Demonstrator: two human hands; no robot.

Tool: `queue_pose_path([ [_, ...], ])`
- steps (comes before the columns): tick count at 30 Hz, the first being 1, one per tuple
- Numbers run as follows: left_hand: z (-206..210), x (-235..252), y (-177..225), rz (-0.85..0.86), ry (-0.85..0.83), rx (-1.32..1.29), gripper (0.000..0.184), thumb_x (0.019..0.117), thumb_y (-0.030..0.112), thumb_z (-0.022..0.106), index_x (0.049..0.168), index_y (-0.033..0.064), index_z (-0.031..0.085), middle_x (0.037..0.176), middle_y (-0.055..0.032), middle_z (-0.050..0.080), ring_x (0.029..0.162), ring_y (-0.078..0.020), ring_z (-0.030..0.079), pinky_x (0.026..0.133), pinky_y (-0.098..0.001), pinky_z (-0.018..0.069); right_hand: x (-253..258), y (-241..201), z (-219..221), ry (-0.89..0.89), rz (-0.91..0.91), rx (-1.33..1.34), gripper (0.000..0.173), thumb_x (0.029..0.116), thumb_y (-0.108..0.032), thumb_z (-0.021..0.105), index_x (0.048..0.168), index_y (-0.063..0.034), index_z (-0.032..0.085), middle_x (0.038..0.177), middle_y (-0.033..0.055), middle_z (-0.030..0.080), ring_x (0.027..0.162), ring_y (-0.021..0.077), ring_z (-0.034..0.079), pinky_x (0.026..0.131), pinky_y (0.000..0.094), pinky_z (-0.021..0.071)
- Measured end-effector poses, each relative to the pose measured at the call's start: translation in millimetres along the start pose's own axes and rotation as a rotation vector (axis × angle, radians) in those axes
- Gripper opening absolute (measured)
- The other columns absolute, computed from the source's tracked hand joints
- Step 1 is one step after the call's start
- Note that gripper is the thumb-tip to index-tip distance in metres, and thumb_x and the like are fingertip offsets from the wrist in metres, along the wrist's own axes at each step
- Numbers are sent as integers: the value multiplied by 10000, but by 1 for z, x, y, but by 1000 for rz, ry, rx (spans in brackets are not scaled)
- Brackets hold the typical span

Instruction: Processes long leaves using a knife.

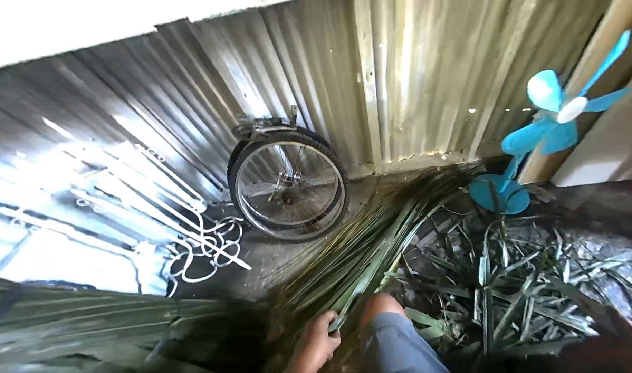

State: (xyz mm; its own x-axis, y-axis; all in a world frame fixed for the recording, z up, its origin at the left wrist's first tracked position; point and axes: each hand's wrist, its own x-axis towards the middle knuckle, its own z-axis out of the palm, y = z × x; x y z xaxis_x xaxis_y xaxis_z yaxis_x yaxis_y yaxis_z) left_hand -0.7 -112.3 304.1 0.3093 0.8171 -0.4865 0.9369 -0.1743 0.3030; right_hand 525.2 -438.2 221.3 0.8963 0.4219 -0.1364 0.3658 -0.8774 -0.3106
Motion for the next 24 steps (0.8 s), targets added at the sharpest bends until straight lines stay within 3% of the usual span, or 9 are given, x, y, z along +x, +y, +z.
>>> queue_pose_path([
  [3, -31, -51, 33, 102, 278, 197, 288, 956, 190, 652, 1230, 149, 727, 1043, -158, 762, 996, -365, 732, 882, -592, 568, -9, -4, -10, 0, -51, 72, 525, 942, -333, 687, 1438, -191, 589, 1394, 294, 558, 1267, 520, 538, 968, 733, 447],
  [5, -42, -84, 49, 268, 572, 219, 183, 938, 133, 683, 1093, 92, 771, 929, -186, 760, 874, -404, 743, 767, -619, 581, -16, -2, -15, 1, -66, 101, 515, 931, -307, 716, 1421, -196, 605, 1374, 295, 570, 1243, 534, 547, 943, 748, 452],
  [8, -52, -114, 64, 492, 877, 162, 114, 915, 89, 702, 985, 43, 778, 934, -166, 758, 846, -353, 752, 734, -546, 611, -24, -5, -23, 41, -79, 202, 481, 914, -264, 751, 1379, -204, 641, 1346, 278, 595, 1190, 534, 581, 891, 762, 462],
  [10, -54, -122, 73, 600, 1014, 127, 144, 913, 112, 683, 969, 17, 776, 935, -166, 763, 847, -328, 757, 750, -494, 618, -33, -15, -32, 83, -158, 367, 469, 923, -204, 757, 1375, -139, 649, 1306, 303, 611, 1150, 536, 603, 912, 754, 458],
  [12, -50, -123, 85, 680, 1084, 65, 185, 922, 155, 678, 971, -2, 762, 917, -163, 758, 829, -289, 755, 756, -444, 621, -45, -35, -45, 65, -278, 568, 412, 925, -165, 751, 1321, -83, 671, 1126, 263, 681, 977, 428, 671, 865, 660, 521],
  [14, -39, -120, 102, 755, 1077, -38, 241, 922, 188, 694, 1014, -26, 756, 920, -163, 759, 827, -252, 755, 769, -410, 622, -68, -67, -68, -91, -386, 802, 435, 924, -156, 739, 1336, -48, 650, 965, 152, 696, 775, 231, 635, 743, 471, 544],
  [16, -26, -112, 122, 847, 1006, -193, 286, 942, 209, 682, 1043, -52, 742, 914, -136, 756, 825, -157, 743, 788, -320, 621, -93, -99, -87, -301, -482, 1005, 532, 884, -203, 745, 1381, -61, 617, 980, 75, 708, 747, 124, 641, 686, 339, 562],
  [20, -1, -98, 169, 1017, 803, -422, 249, 956, 186, 680, 1058, -30, 751, 909, -60, 759, 832, -36, 717, 802, -223, 608, -133, -145, -108, -640, -726, 1147, 686, 865, -230, 764, 1488, -83, 516, 1032, 42, 709, 804, 99, 658, 711, 299, 570],
  [24, 24, -87, 191, 1045, 595, -479, 128, 948, 194, 715, 985, 87, 774, 906, 11, 757, 795, -48, 711, 760, -277, 626, -147, -162, -104, -762, -815, 1241, 900, 856, -197, 798, 1599, -67, 306, 965, 38, 696, 813, 106, 667, 768, 304, 579],
])
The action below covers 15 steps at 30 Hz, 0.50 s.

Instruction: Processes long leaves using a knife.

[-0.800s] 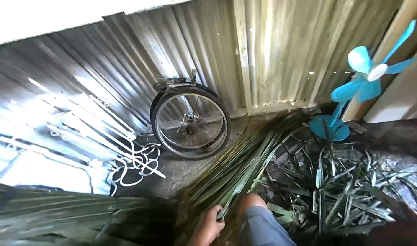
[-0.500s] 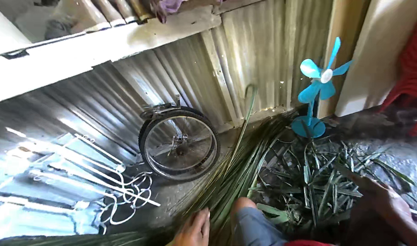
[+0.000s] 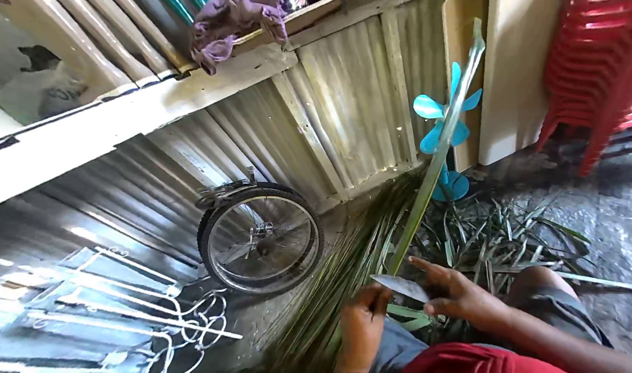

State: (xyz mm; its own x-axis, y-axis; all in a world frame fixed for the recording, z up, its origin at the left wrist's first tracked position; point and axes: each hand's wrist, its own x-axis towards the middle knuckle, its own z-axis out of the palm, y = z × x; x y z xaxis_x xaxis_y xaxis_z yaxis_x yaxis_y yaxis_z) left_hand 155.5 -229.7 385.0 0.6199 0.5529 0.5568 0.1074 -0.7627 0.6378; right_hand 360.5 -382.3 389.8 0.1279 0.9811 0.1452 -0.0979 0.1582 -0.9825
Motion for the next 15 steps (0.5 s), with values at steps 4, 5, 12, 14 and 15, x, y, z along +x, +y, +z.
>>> queue_pose_path([
  [4, 24, -8, -10, 182, -45, -22, 171, 962, 178, 701, 1080, 82, 779, 1006, -11, 770, 935, -75, 727, 888, -286, 615, -8, 10, 3, 101, 68, 234, 815, 876, -146, 770, 1583, -120, 365, 939, 8, 683, 631, 53, 549, 537, 220, 457],
  [5, 27, -10, -8, 177, -57, -44, 176, 946, 153, 709, 1079, 60, 776, 996, -21, 772, 920, -68, 727, 881, -269, 612, -11, 13, 3, 112, 75, 265, 789, 876, -130, 768, 1571, -130, 395, 940, 5, 688, 616, 44, 540, 526, 212, 448],
  [12, 22, -3, 13, -370, -448, -616, 398, 1113, 225, 366, 1045, 33, 707, 868, -40, 745, 671, -85, 672, 641, -265, 590, -25, 28, -7, -16, 5, 286, 688, 896, -88, 743, 1529, -154, 484, 1027, 16, 716, 702, 51, 598, 594, 219, 494],
  [14, 20, 3, 14, -435, -529, -755, 350, 1103, 222, 423, 1039, 57, 724, 847, -39, 737, 684, -80, 659, 643, -246, 564, -25, 31, -8, -41, -20, 289, 651, 906, -87, 738, 1512, -162, 512, 1056, 24, 713, 719, 54, 598, 607, 223, 500],
  [15, 19, 4, 13, -446, -570, -812, 324, 1097, 216, 454, 1062, 59, 736, 846, -37, 733, 695, -77, 658, 652, -242, 562, -25, 33, -8, -46, -29, 296, 640, 904, -81, 739, 1502, -164, 527, 1072, 34, 715, 720, 56, 597, 605, 224, 498],
])
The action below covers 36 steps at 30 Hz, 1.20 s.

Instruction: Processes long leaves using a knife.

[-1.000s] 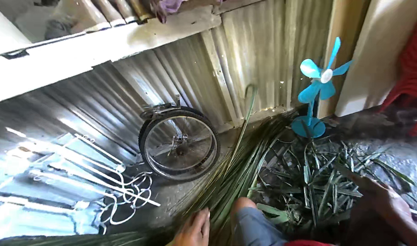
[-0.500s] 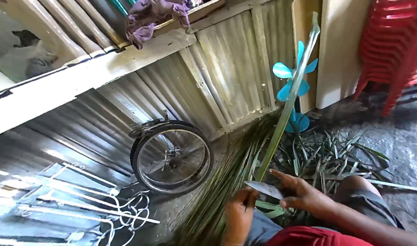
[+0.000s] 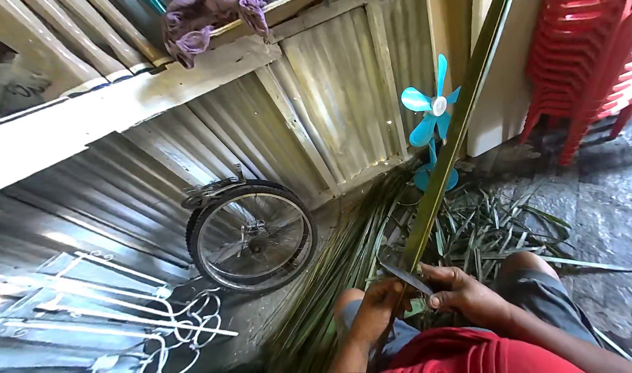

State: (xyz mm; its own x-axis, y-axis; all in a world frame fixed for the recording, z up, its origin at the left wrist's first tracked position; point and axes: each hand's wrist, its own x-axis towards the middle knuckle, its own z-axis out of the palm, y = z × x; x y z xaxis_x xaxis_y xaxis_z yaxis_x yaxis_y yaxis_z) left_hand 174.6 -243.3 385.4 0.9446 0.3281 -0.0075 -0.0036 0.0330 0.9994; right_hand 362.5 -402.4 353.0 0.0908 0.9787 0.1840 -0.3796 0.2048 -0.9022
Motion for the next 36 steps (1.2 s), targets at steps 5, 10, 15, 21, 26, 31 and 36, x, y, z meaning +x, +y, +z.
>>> queue_pose_path([
  [5, -8, -3, 3, -183, -144, -273, 507, 1106, 389, 343, 1152, 54, 721, 852, -58, 731, 717, -106, 681, 688, -277, 587, 1, 3, -3, -53, -37, 11, 622, 908, -58, 726, 1495, -150, 542, 1185, 74, 706, 807, 79, 630, 659, 240, 523],
  [10, -16, -5, 6, -237, -257, -393, 456, 1003, 496, 578, 1108, 94, 767, 884, -67, 748, 726, -107, 692, 690, -264, 583, 2, 0, -1, -143, -102, -22, 586, 906, -94, 756, 1463, -148, 581, 1207, 56, 710, 987, 107, 673, 838, 287, 573],
  [15, -24, -6, 17, -211, -357, -320, 343, 1029, 403, 593, 1154, 131, 760, 948, -76, 756, 797, -148, 724, 748, -316, 613, 1, -4, -2, -170, -150, -131, 622, 901, -124, 781, 1478, -107, 550, 1192, 25, 715, 1037, 96, 675, 957, 302, 561],
  [21, -8, -5, 24, -56, -174, 68, 236, 1029, 131, 575, 1224, 33, 667, 923, -56, 734, 712, -115, 683, 661, -295, 600, -1, -11, -1, -117, -39, -287, 866, 877, -247, 809, 1580, -47, 343, 1048, 24, 711, 880, 78, 673, 841, 277, 577],
  [26, 7, -8, 3, 237, 113, 889, 214, 1011, 182, 588, 1099, 49, 731, 1063, -82, 739, 1031, -160, 699, 969, -388, 569, 0, -10, 2, -74, 50, -263, 1000, 843, -225, 824, 1619, -53, 218, 1015, 28, 699, 856, 87, 669, 836, 284, 573],
  [31, 15, -9, -15, 344, 210, 1315, 216, 996, 203, 600, 1108, 78, 735, 1041, -108, 745, 976, -230, 737, 874, -406, 616, 2, 0, 2, -42, 27, -181, 750, 839, -229, 830, 1467, -71, 453, 1069, 43, 713, 927, 119, 687, 873, 310, 575],
  [36, 9, -8, -21, 305, 266, 1300, 196, 913, 126, 641, 1062, 76, 758, 1067, -100, 754, 991, -227, 739, 890, -402, 612, 4, 9, 2, -37, 69, -146, 774, 847, -215, 814, 1514, -115, 434, 1060, 45, 705, 905, 121, 678, 841, 306, 572],
])
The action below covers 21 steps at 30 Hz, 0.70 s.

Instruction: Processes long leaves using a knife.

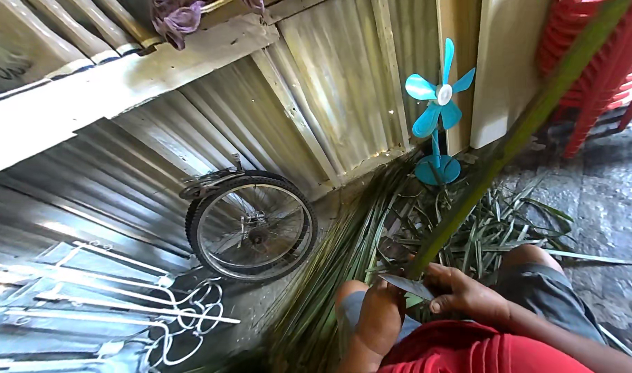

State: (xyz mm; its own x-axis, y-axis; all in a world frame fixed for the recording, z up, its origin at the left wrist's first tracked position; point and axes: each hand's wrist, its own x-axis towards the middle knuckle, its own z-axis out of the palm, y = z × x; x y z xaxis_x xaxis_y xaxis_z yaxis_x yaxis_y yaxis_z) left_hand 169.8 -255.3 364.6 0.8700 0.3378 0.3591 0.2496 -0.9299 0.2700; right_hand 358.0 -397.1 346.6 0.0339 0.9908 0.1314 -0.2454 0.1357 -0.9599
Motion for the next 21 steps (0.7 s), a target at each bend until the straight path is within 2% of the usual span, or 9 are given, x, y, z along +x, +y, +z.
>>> queue_pose_path([
  [3, 5, 2, -5, -125, 40, -295, 202, 998, 169, 599, 1092, 72, 749, 1087, -64, 748, 1021, -155, 716, 937, -374, 597, 0, 4, 2, 1, 35, 32, 763, 847, -165, 815, 1503, -126, 428, 1043, 41, 707, 892, 121, 683, 833, 305, 575],
  [5, 7, 4, -8, -207, 53, -622, 172, 997, 120, 605, 1087, 50, 734, 1032, -47, 738, 906, -116, 711, 842, -332, 620, 1, 6, 1, -12, 28, 36, 735, 858, -146, 806, 1493, -122, 439, 1030, 38, 706, 889, 123, 685, 845, 311, 577],
  [8, 0, 9, -5, -462, -12, -1049, 130, 945, 52, 657, 1053, -4, 703, 895, -62, 725, 750, -131, 687, 696, -321, 605, 1, 6, 1, -22, 6, 33, 529, 864, -132, 794, 1324, -109, 535, 992, 27, 702, 865, 118, 681, 801, 307, 576],
  [10, -7, 14, 0, -585, -70, -1205, 124, 916, 45, 680, 1031, 0, 693, 821, -55, 711, 690, -118, 664, 651, -298, 586, 1, 5, 3, -14, -5, 15, 550, 865, -129, 792, 1355, -100, 544, 1036, 33, 710, 901, 124, 687, 821, 314, 584],
  [12, -10, 17, 3, -623, -90, -1286, 108, 903, 28, 678, 1005, -4, 693, 790, -57, 709, 664, -113, 660, 632, -291, 584, 2, 4, 4, 3, -12, 0, 580, 863, -139, 801, 1380, -95, 542, 1054, 40, 714, 923, 132, 692, 848, 322, 586],
  [14, -11, 18, 5, -645, -80, -1299, 114, 901, 12, 684, 1012, -14, 686, 817, -71, 716, 691, -123, 675, 654, -301, 595, 3, 4, 5, 24, -20, -5, 573, 859, -149, 808, 1368, -86, 554, 1032, 48, 713, 906, 138, 692, 844, 324, 585],
  [17, -12, 19, 11, -635, -44, -1233, 116, 916, -10, 689, 1031, -22, 684, 892, -77, 731, 793, -134, 704, 757, -322, 616, 3, 5, 5, 66, -11, 5, 430, 849, -135, 812, 1229, -65, 622, 960, 46, 700, 845, 132, 675, 785, 312, 578],
  [18, -12, 18, 11, -621, -37, -1226, 106, 915, -16, 687, 1022, -18, 682, 888, -71, 728, 791, -128, 699, 757, -316, 611, 3, 6, 5, 74, -12, 11, 384, 846, -131, 814, 1182, -67, 641, 938, 37, 695, 820, 121, 665, 754, 298, 569],
  [21, -10, 17, 11, -593, -38, -1271, 82, 913, -7, 679, 989, 16, 697, 824, -45, 710, 676, -85, 646, 630, -258, 565, 3, 6, 4, 74, -35, -25, 280, 847, -113, 812, 1084, -71, 668, 894, 8, 685, 793, 93, 652, 737, 277, 564],
])
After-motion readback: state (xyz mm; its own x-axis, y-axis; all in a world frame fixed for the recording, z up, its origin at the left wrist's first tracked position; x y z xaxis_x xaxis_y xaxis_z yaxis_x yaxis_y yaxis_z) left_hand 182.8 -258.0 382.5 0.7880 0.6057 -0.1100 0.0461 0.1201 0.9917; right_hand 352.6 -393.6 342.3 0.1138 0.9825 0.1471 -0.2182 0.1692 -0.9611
